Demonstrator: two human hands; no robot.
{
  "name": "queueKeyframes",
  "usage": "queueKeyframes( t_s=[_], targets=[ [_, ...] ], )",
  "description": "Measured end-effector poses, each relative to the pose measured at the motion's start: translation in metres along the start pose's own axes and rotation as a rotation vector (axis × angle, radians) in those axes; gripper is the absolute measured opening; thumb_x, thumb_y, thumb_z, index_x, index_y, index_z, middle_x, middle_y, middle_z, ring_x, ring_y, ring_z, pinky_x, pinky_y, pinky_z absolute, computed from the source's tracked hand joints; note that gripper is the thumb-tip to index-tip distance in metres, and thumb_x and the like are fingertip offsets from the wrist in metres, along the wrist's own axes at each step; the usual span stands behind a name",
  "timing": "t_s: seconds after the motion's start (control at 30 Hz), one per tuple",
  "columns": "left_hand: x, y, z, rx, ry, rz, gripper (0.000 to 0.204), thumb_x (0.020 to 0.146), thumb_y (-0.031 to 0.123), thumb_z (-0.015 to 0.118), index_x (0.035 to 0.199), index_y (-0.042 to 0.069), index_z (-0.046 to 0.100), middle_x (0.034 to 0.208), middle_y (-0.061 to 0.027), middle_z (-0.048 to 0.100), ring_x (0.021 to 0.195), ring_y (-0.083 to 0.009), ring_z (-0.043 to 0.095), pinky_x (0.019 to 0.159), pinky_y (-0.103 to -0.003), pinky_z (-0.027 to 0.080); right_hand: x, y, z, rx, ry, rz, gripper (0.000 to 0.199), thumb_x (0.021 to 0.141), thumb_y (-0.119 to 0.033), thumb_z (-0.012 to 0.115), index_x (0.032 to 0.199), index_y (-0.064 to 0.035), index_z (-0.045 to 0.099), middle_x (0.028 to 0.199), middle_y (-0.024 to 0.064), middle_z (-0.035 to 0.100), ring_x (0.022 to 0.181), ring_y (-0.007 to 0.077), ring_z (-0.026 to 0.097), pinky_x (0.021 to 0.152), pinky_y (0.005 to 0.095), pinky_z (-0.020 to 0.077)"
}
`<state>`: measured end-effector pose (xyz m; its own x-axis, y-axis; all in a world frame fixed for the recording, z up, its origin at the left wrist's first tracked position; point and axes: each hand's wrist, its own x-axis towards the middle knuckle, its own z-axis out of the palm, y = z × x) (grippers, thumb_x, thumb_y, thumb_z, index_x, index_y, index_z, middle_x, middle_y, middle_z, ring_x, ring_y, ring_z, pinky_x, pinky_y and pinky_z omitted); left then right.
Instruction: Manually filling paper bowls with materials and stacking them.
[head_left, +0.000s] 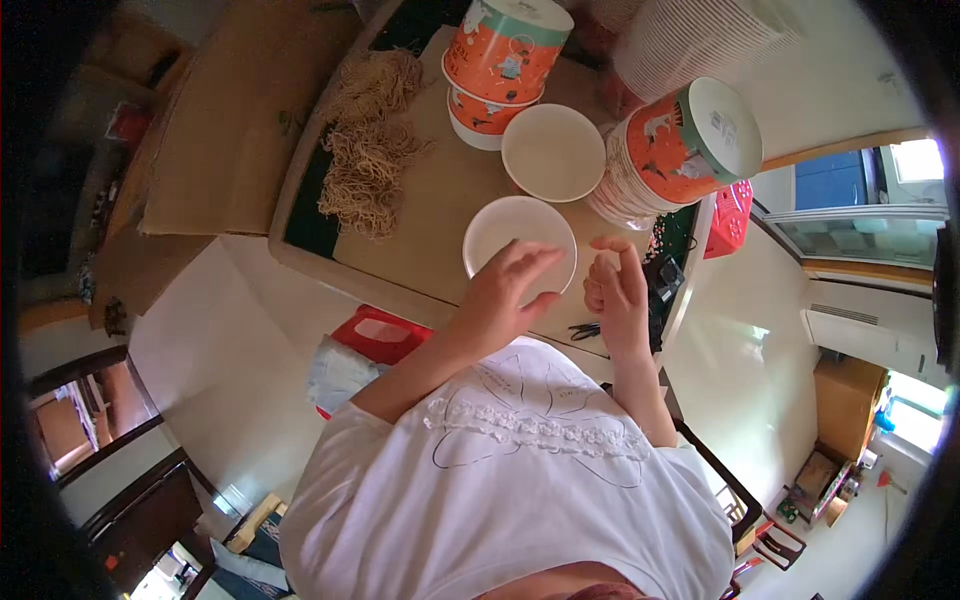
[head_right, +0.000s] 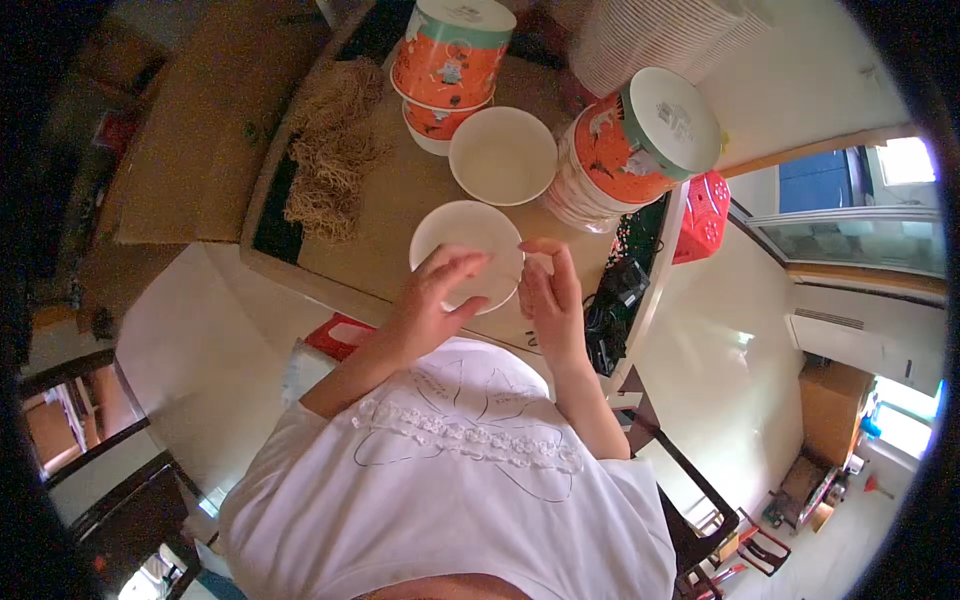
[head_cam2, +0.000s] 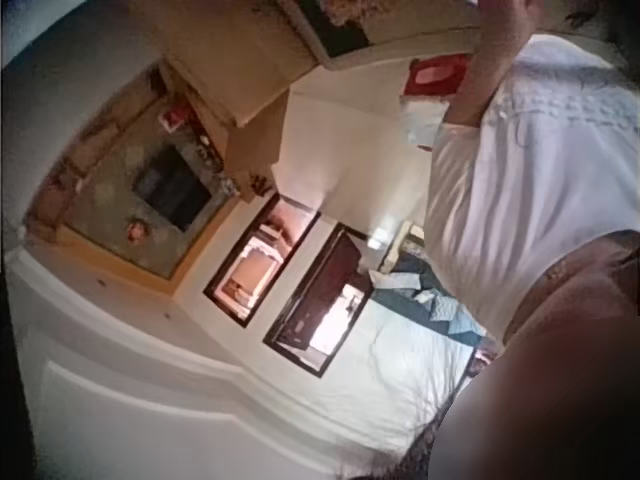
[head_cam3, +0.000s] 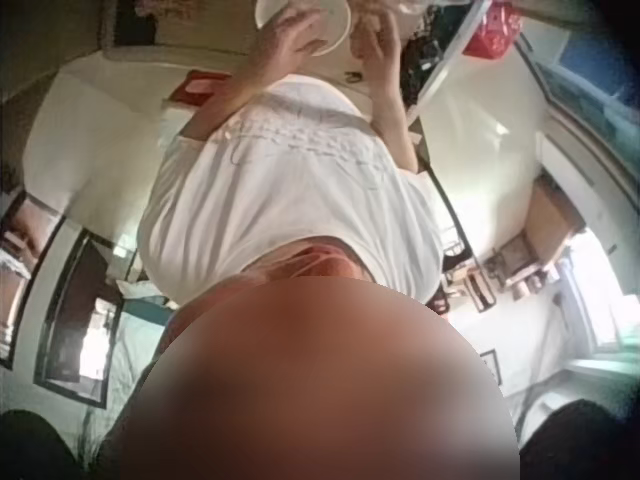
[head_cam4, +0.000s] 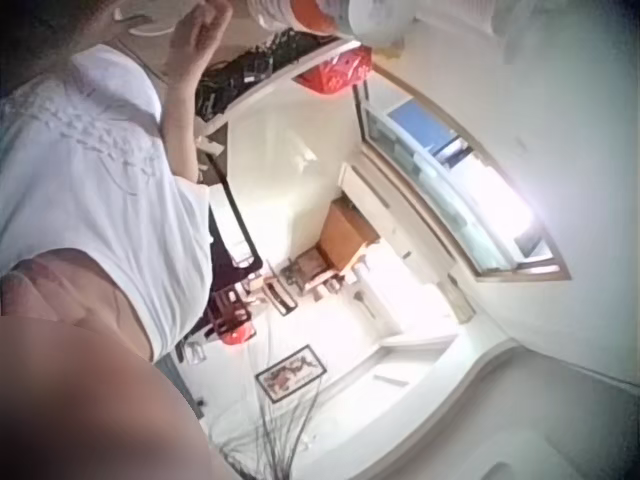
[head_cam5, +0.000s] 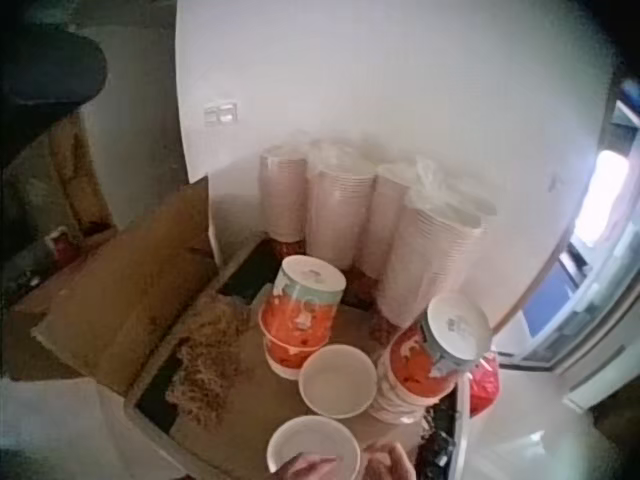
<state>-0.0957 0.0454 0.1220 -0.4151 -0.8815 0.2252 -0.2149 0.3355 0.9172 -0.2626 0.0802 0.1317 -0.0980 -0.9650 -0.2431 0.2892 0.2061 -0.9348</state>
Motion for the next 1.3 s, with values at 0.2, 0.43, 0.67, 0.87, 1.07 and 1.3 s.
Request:
queueKeyframes(
  t_s=[0.2, 0.43, 0.67, 0.87, 1.07, 1.3],
  targets=[
    [0.01, -0.011, 0.01, -0.009, -0.118, 0.058, 0.016, 0.072, 0.006, 0.07, 0.086, 0.004, 0.065, 0.091, -0.008, 0.061, 0.085, -0.0261, 0.06, 0.073, -0.034, 0.049, -0.007, -0.009, 0.004, -0.272, 0.023, -0.039, 0.018, 0.093, -0.007, 0.047, 0.111, -0.0066, 0.049, 0.06, -0.0078, 0.039, 0.052, 0.0016, 0.03, 0.046, 0.0187, 0.0236],
    [0.003, -0.03, -0.001, -0.05, -0.129, -0.045, 0.007, 0.075, 0.005, 0.067, 0.081, 0.002, 0.066, 0.081, -0.0091, 0.064, 0.073, -0.0238, 0.062, 0.065, -0.032, 0.049, -0.006, 0.003, -0.016, -0.715, -0.079, -0.075, 0.01, 0.082, -0.005, 0.064, 0.092, -0.0024, 0.063, 0.062, -0.001, 0.046, 0.057, 0.0037, 0.041, 0.051, 0.0198, 0.0344],
    [0.002, -0.031, -0.003, -0.112, -0.11, -0.093, 0.007, 0.076, 0.005, 0.068, 0.081, 0.001, 0.066, 0.078, -0.0085, 0.063, 0.07, -0.0187, 0.063, 0.064, -0.028, 0.05, 0.0, 0.006, -0.009, -0.573, -0.092, 0.027, 0.007, 0.085, -0.004, 0.063, 0.089, 0.0013, 0.062, 0.073, -0.0007, 0.061, 0.066, 0.0028, 0.051, 0.058, 0.0185, 0.0409],
    [0.003, -0.037, -0.013, -0.062, -0.117, -0.079, 0.011, 0.074, 0.006, 0.069, 0.085, 0.004, 0.066, 0.08, -0.0071, 0.062, 0.073, -0.019, 0.062, 0.066, -0.031, 0.05, 0.002, 0.016, -0.017, -0.476, -0.058, -0.024, 0.007, 0.085, -0.005, 0.063, 0.089, 0.0008, 0.063, 0.075, 0.0005, 0.062, 0.068, 0.0034, 0.052, 0.06, 0.0187, 0.0417],
    [0.006, -0.016, -0.01, 0.196, -0.091, 0.31, 0.019, 0.073, 0.003, 0.069, 0.091, 0.005, 0.062, 0.084, -0.0064, 0.059, 0.081, -0.0242, 0.059, 0.071, -0.035, 0.049, 0.003, 0.021, -0.017, -0.228, -0.114, 0.136, 0.011, 0.087, -0.01, 0.063, 0.087, 0.0009, 0.064, 0.077, -0.0008, 0.062, 0.071, 0.004, 0.052, 0.064, 0.0184, 0.0409],
    [0.001, -0.027, -0.002, 0.075, -0.069, 0.084, 0.009, 0.083, 0.012, 0.063, 0.08, 0.004, 0.059, 0.078, -0.0065, 0.058, 0.071, -0.0209, 0.057, 0.065, -0.033, 0.048, 0.0, 0.022, -0.014, -0.194, -0.08, 0.173, 0.01, 0.087, -0.01, 0.063, 0.087, 0.0007, 0.064, 0.077, -0.0014, 0.062, 0.072, 0.0036, 0.052, 0.064, 0.0179, 0.0404]
  ],
)
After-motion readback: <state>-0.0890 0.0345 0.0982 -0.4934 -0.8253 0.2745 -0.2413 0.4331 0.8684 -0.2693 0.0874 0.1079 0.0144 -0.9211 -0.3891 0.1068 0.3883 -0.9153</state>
